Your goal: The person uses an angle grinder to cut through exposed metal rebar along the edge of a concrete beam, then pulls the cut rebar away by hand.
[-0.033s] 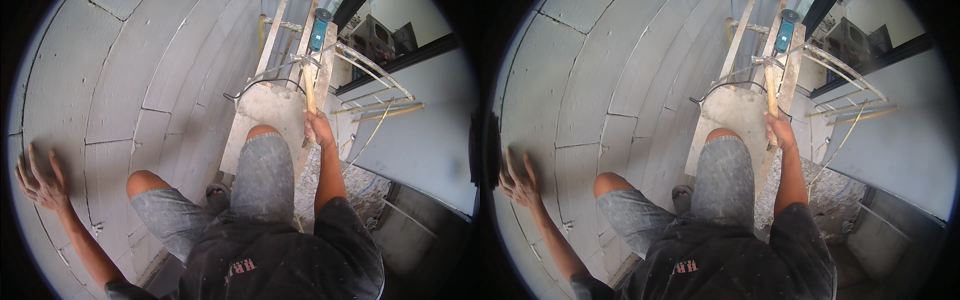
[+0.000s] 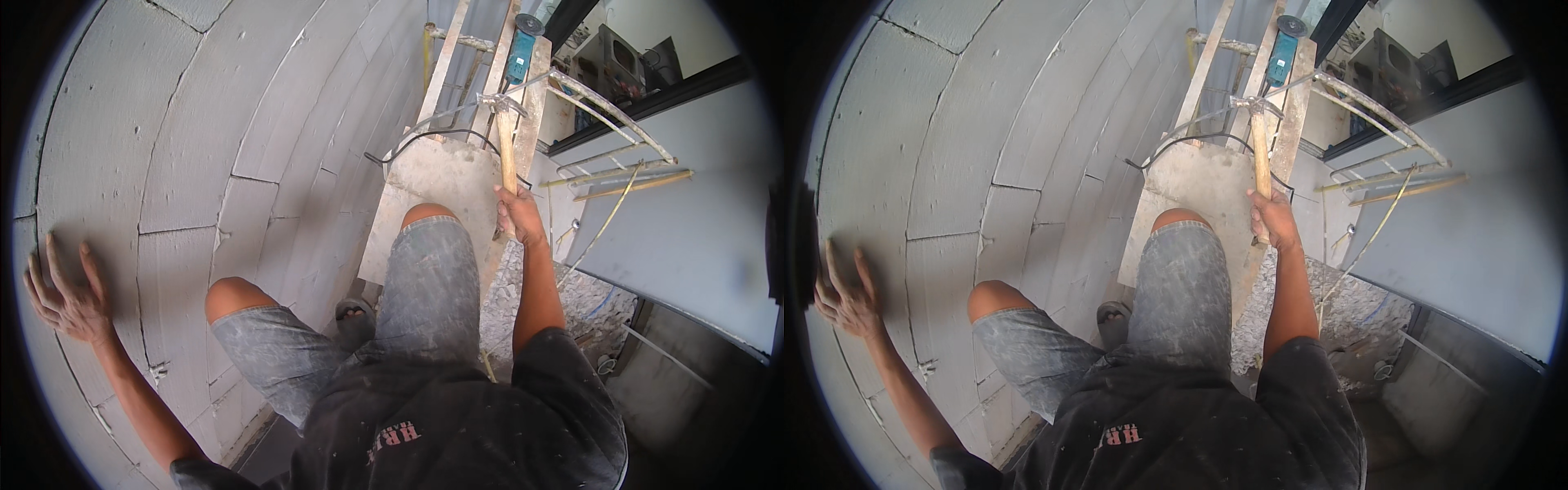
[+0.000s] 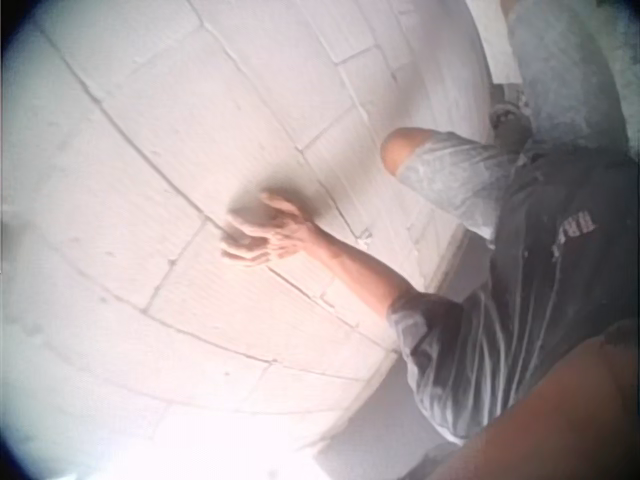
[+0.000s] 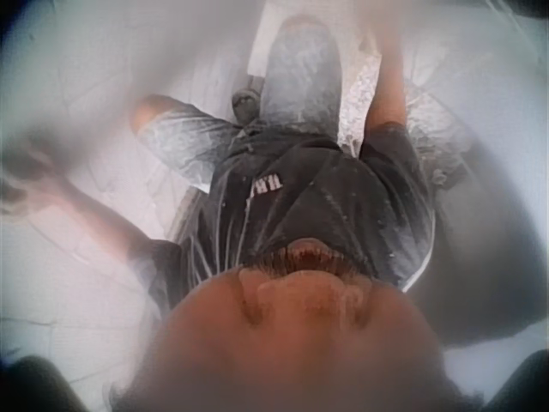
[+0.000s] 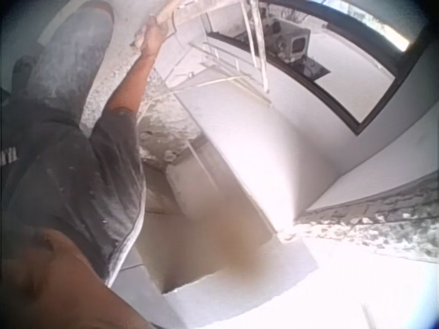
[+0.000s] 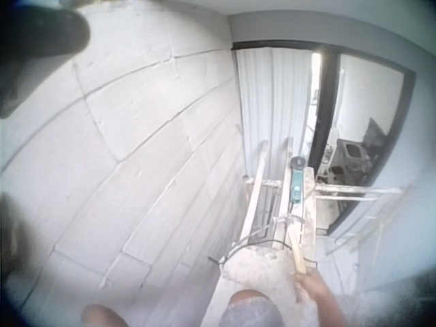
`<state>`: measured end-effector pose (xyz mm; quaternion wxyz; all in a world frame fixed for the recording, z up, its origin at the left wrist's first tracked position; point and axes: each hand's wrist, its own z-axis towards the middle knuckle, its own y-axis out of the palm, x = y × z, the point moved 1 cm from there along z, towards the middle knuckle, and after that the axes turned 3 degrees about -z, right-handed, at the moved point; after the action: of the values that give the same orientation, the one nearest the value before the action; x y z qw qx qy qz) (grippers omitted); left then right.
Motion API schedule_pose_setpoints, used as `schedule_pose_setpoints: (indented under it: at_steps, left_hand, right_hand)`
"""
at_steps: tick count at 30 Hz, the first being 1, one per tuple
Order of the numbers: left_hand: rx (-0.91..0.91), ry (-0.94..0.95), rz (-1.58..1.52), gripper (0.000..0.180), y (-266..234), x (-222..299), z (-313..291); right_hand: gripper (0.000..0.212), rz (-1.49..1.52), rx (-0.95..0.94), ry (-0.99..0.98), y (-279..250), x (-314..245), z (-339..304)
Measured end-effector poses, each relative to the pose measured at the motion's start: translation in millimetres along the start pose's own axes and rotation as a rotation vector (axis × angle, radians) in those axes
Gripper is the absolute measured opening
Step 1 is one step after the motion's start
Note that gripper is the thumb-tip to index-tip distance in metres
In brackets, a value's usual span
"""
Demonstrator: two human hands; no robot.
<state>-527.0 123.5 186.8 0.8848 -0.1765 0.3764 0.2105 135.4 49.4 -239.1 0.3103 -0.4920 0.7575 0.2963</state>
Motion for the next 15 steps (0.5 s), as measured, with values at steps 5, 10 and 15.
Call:
schedule_pose_setpoints:
  at_steps: [5, 10, 15]
  left_hand:
    - [0.061, 0.014, -0.058, 0.055, -5, 6, 7]
    - [0.069, 0.008, -0.157, 0.058, -15, 12, 11]
    - [0.047, -0.009, -0.242, 0.059, -28, 18, 21]
  right_hand:
    - [0.020, -0.084, -0.047, 0.060, -2, 56, -40]
    - [0.022, -0.141, -0.072, 0.235, 4, 72, -59]
    - [0.026, -0.427, -0.044, 0.203, -7, 28, -52]
